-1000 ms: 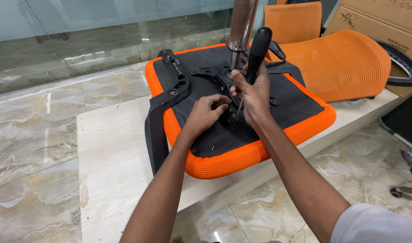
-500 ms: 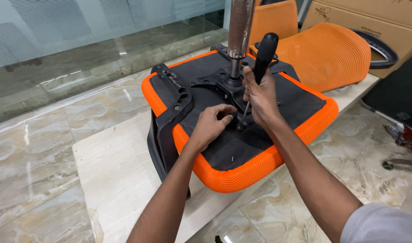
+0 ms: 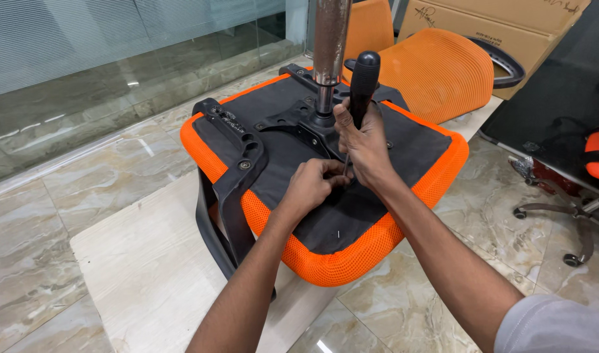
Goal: The person uses a screwdriver to tighten screws on the underside of an orange office chair seat, securing the metal base and plastic brackets. The person rotates the chair to access different screw locations and continues tightening until the assembly appears complete.
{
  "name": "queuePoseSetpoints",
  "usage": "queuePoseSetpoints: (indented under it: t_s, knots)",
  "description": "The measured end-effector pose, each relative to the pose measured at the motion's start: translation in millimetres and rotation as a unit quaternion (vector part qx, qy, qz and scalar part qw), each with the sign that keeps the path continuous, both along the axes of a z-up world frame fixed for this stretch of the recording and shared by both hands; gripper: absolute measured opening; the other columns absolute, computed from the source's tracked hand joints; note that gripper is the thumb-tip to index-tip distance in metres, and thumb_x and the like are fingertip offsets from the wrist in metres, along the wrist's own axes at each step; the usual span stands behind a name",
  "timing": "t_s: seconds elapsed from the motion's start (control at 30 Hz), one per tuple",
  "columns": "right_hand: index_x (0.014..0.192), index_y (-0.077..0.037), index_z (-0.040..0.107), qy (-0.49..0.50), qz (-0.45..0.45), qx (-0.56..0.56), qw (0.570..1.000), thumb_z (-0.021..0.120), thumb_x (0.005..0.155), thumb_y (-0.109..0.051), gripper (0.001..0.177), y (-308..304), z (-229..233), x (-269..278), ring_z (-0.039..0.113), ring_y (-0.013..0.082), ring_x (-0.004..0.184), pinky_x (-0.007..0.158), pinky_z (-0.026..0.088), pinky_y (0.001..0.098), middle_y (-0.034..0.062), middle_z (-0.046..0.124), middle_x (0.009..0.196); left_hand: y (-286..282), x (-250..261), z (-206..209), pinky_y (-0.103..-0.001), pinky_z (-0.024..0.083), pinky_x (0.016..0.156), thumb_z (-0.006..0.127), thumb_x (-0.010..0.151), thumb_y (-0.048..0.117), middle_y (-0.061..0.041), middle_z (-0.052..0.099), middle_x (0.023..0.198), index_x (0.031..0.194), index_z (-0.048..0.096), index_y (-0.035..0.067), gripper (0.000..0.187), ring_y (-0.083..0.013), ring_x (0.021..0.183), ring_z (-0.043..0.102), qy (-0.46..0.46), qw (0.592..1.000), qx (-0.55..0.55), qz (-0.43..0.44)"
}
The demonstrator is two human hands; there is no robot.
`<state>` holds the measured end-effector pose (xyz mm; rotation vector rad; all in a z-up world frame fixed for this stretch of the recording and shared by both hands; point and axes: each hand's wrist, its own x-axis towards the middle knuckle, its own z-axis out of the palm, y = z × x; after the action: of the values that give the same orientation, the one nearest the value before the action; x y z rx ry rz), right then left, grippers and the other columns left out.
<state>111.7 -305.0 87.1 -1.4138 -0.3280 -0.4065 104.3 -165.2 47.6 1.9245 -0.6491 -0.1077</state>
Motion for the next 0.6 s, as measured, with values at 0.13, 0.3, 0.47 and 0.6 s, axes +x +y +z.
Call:
queuePoseSetpoints:
  t_s: [0.13,0.3,0.47,0.6]
  knots:
    - [0.105,-0.014,0.048,0.019,0.007,0.015,1.000,0.067,0.097,-0.050,0.041,0,0,1,0.037,0.0004,0.056,0.046,0.033,0.0186,-0.0075,0.041,0.072,-3,2,-2,-0.032,0.057,0.074,0.070,0.090,0.011,-0.010,0.080,0.087,0.105,0.078,0.003,0.019,-0.0169,0.079,0.077,-0.011,1.000,-0.008,0.001]
    - [0.104,-0.014,0.043,-0.004,0.001,0.006,1.000,0.064,0.100,-0.049,0.041,1,1,1,0.043,0.0007,0.060,0.047,0.037,0.0179,-0.0065,0.043,0.076,-3,6,-10,-0.030,0.058,0.075,0.069,0.090,0.009,-0.011,0.081,0.086,0.105,0.078,0.002,0.019,-0.0148,0.080,0.077,-0.006,0.999,-0.038,0.006]
    - [0.103,-0.014,0.045,-0.003,-0.003,0.002,1.000,0.063,0.099,-0.051,0.042,1,1,-1,0.039,-0.0008,0.057,0.043,0.033,0.0161,-0.0072,0.043,0.076,-4,10,-11,-0.029,0.058,0.075,0.072,0.089,0.011,-0.010,0.081,0.088,0.106,0.078,0.002,0.020,-0.0124,0.079,0.077,-0.009,0.999,-0.047,-0.001]
    - [0.102,-0.013,0.047,-0.004,-0.009,-0.012,1.000,0.062,0.099,-0.052,0.042,2,1,-1,0.039,-0.0006,0.054,0.041,0.033,0.0163,-0.0066,0.044,0.074,-5,6,-7,-0.030,0.058,0.070,0.074,0.088,0.013,-0.009,0.081,0.086,0.106,0.080,0.005,0.021,-0.0133,0.073,0.074,0.031,0.999,-0.020,0.022]
